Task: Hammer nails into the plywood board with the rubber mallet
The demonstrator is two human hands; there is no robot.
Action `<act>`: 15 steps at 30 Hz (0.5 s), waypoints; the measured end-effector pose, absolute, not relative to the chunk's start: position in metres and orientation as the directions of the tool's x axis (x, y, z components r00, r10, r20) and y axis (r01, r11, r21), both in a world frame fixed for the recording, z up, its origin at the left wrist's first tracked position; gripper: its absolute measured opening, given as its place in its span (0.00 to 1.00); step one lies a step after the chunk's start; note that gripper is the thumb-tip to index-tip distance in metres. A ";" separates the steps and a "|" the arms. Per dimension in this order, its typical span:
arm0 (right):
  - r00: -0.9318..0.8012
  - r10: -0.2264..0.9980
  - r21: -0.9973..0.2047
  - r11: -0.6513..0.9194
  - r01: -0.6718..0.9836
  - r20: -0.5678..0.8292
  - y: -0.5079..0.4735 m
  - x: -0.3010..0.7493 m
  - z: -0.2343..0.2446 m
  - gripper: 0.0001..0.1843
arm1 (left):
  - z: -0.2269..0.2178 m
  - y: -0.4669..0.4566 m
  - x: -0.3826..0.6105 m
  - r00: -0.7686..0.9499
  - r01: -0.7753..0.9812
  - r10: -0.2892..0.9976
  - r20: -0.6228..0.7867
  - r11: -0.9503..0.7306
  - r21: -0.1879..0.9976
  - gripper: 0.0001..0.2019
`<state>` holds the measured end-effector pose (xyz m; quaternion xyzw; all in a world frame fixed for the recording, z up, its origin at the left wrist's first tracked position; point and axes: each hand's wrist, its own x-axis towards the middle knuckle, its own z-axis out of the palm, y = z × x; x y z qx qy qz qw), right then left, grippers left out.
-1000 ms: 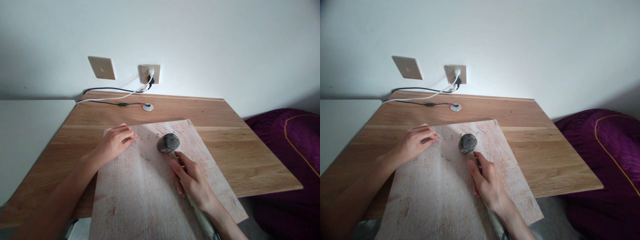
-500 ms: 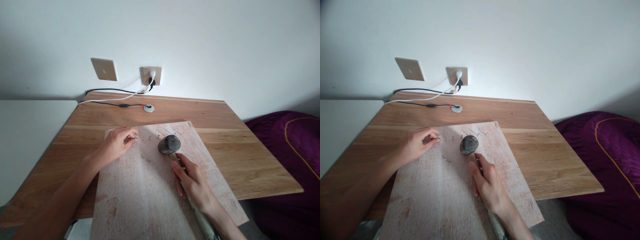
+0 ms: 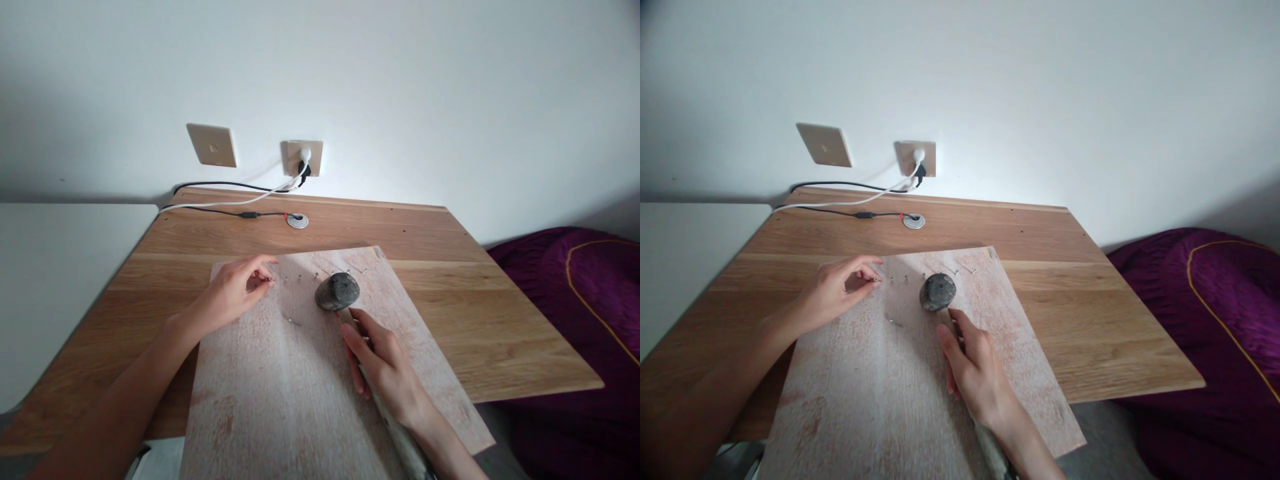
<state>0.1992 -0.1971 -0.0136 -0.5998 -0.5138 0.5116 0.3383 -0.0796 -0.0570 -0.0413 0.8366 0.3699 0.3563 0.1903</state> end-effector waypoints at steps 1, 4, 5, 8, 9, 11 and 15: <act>-0.055 0.963 -0.932 -0.239 0.272 -0.263 -0.197 0.199 -0.014 0.24 | -0.042 -0.057 -0.080 0.470 0.482 0.758 0.453 -0.650 0.588 0.17; -0.059 0.961 -0.931 -0.245 0.272 -0.270 -0.196 0.199 -0.014 0.23 | -0.044 -0.056 -0.080 0.465 0.496 0.766 0.444 -0.641 0.586 0.18; -0.056 0.960 -0.931 -0.248 0.269 -0.273 -0.196 0.199 -0.014 0.23 | -0.044 -0.056 -0.080 0.459 0.505 0.769 0.444 -0.638 0.581 0.18; -0.053 0.962 -0.930 -0.245 0.272 -0.269 -0.197 0.200 -0.015 0.22 | -0.045 -0.055 -0.081 0.442 0.528 0.781 0.440 -0.624 0.577 0.18; -0.054 0.962 -0.930 -0.241 0.276 -0.266 -0.197 0.200 -0.015 0.22 | -0.045 -0.055 -0.082 0.441 0.527 0.784 0.437 -0.620 0.581 0.16; -0.058 0.963 -0.931 -0.238 0.276 -0.263 -0.197 0.201 -0.015 0.21 | -0.045 -0.055 -0.082 0.449 0.516 0.788 0.421 -0.614 0.597 0.15; -0.054 0.962 -0.932 -0.243 0.269 -0.267 -0.198 0.200 -0.015 0.24 | -0.045 -0.055 -0.083 0.451 0.514 0.801 0.394 -0.594 0.619 0.16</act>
